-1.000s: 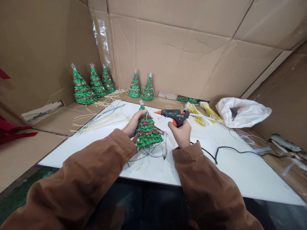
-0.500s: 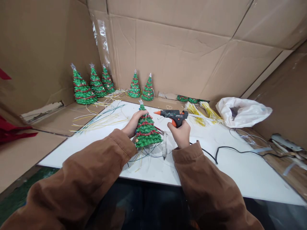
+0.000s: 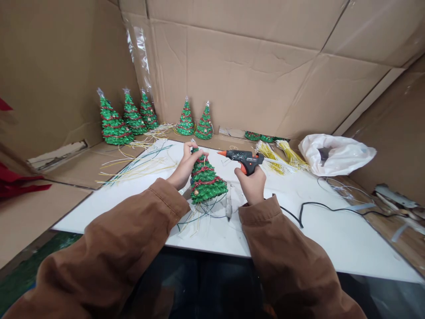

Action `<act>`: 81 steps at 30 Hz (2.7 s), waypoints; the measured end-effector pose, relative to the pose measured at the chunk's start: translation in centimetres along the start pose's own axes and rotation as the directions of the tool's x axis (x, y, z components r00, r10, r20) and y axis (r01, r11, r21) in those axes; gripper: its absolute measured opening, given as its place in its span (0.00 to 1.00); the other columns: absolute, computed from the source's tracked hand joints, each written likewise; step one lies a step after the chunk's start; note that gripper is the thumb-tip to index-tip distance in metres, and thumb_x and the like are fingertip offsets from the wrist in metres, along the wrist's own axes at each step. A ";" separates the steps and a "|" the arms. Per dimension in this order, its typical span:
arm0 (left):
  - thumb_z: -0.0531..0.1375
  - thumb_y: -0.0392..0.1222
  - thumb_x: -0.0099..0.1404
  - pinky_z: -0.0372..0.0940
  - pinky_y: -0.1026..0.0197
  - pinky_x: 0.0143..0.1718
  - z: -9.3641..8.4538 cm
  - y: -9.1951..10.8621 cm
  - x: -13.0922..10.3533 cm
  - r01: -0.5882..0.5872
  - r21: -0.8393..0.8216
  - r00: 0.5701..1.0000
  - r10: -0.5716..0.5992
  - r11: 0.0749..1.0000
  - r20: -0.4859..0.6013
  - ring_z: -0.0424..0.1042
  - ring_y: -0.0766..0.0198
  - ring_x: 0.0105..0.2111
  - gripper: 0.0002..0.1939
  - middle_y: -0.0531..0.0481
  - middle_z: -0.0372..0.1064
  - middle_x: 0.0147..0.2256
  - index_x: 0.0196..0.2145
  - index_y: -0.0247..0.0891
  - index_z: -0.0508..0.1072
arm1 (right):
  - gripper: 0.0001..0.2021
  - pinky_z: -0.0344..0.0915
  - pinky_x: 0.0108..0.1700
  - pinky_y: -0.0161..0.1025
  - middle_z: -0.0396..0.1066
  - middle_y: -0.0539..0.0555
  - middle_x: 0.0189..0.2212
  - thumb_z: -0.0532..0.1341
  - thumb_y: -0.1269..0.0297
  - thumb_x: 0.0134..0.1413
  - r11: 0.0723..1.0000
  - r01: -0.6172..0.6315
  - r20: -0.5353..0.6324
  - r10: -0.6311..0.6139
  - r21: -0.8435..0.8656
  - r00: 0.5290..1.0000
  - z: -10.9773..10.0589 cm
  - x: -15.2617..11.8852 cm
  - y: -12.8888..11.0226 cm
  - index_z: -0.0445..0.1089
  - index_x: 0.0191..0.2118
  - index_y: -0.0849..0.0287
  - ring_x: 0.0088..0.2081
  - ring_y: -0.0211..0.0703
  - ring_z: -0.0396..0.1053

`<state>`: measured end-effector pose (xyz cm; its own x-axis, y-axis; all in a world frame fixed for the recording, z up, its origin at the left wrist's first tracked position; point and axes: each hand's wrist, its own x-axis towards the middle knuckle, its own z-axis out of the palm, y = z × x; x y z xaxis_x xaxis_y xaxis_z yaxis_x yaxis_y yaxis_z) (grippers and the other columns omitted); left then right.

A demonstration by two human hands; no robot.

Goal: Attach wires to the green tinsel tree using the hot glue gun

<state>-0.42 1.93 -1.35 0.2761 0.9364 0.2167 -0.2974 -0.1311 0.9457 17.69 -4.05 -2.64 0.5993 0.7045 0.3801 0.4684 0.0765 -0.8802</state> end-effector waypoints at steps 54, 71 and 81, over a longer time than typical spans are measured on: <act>0.66 0.40 0.51 0.59 0.67 0.26 -1.3 1.7 0.0 0.125 -0.039 0.959 -0.110 0.991 0.261 0.65 0.71 0.28 0.10 0.51 0.67 0.41 0.27 0.35 0.68 | 0.07 0.60 0.28 0.36 0.66 0.47 0.19 0.59 0.62 0.42 0.908 0.385 0.156 -0.362 -0.162 0.919 -0.8 0.0 0.0 0.65 0.29 0.59 0.21 0.38 0.61; 0.63 0.36 0.53 0.58 0.67 0.24 -1.1 1.7 -0.1 0.257 -0.140 0.937 -0.211 0.956 0.280 0.65 0.71 0.24 0.06 0.51 0.71 0.36 0.27 0.35 0.68 | 0.10 0.61 0.29 0.38 0.68 0.50 0.20 0.57 0.61 0.42 0.876 0.406 0.125 -0.387 -0.258 0.914 -0.9 0.0 0.0 0.68 0.31 0.60 0.22 0.41 0.63; 0.51 0.56 0.61 0.65 0.58 0.35 -1.8 1.0 0.8 0.370 -0.284 0.906 -0.276 0.885 0.321 0.71 0.58 0.32 0.26 0.42 0.72 0.33 0.44 0.31 0.73 | 0.18 0.63 0.33 0.41 0.74 0.62 0.31 0.58 0.57 0.42 0.843 0.093 0.064 -0.070 -0.530 0.995 -2.1 2.4 1.1 0.70 0.38 0.64 0.34 0.53 0.70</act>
<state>-2.09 3.16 -0.69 0.6255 0.7801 0.0128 -0.4201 0.3229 0.8481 21.01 -3.81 -2.07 0.5221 0.7412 0.4219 0.7947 -0.2433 -0.5561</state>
